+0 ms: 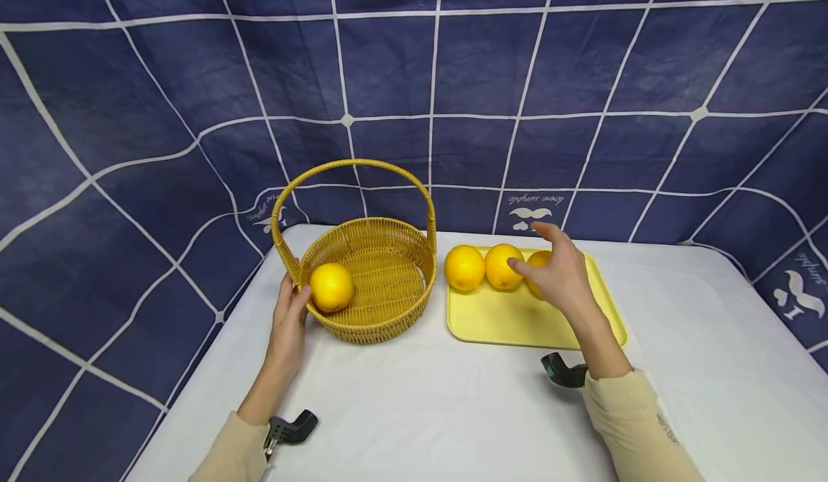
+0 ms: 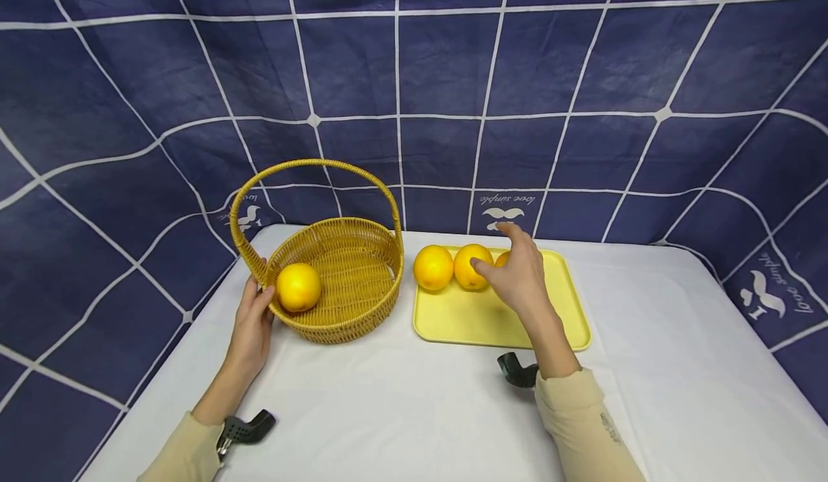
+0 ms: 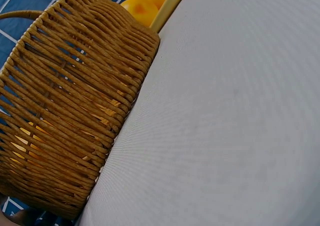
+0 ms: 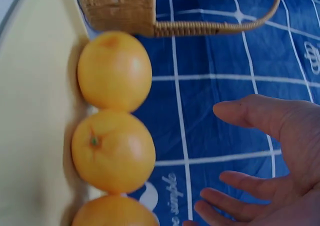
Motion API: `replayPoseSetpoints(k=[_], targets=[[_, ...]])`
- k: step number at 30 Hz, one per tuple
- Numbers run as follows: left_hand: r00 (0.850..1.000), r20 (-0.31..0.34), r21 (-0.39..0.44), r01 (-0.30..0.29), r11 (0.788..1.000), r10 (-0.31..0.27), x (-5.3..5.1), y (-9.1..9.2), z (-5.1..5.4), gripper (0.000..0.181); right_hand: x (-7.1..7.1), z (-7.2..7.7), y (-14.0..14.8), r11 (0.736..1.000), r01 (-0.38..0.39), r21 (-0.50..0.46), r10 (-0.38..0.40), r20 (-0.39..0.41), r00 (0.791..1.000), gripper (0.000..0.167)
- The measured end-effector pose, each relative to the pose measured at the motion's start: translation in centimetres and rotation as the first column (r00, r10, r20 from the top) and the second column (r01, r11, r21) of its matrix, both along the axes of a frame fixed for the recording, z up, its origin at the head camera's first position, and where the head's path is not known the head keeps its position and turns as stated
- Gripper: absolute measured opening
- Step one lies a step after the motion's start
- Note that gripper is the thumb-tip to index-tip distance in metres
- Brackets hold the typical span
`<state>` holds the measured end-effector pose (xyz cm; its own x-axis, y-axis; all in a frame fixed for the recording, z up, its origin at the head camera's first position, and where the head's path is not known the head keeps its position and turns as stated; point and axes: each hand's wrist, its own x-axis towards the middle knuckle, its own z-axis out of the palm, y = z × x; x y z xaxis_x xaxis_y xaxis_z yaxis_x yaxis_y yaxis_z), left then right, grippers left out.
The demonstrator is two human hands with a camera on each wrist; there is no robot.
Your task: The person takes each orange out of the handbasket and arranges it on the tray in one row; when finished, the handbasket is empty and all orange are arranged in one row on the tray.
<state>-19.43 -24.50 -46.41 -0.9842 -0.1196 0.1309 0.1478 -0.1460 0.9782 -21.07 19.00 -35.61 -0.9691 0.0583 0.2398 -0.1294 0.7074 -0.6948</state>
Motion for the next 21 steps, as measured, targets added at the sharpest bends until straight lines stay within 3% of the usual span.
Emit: replayPoseSetpoints(k=[11, 21], targets=[[1.0, 0.005, 0.003, -0.005, 1.0, 0.005, 0.0, 0.1, 0.3, 0.062, 0.6, -0.6, -3.2, 0.996, -0.091, -0.011, 0.091, -0.027, 0.995, 0.071], [1.0, -0.014, -0.018, -0.01, 1.0, 0.01, 0.0, 0.0, -0.2, 0.062, 1.1, -1.4, -5.7, 0.98, -0.194, -0.042, 0.193, -0.026, 0.981, 0.068]])
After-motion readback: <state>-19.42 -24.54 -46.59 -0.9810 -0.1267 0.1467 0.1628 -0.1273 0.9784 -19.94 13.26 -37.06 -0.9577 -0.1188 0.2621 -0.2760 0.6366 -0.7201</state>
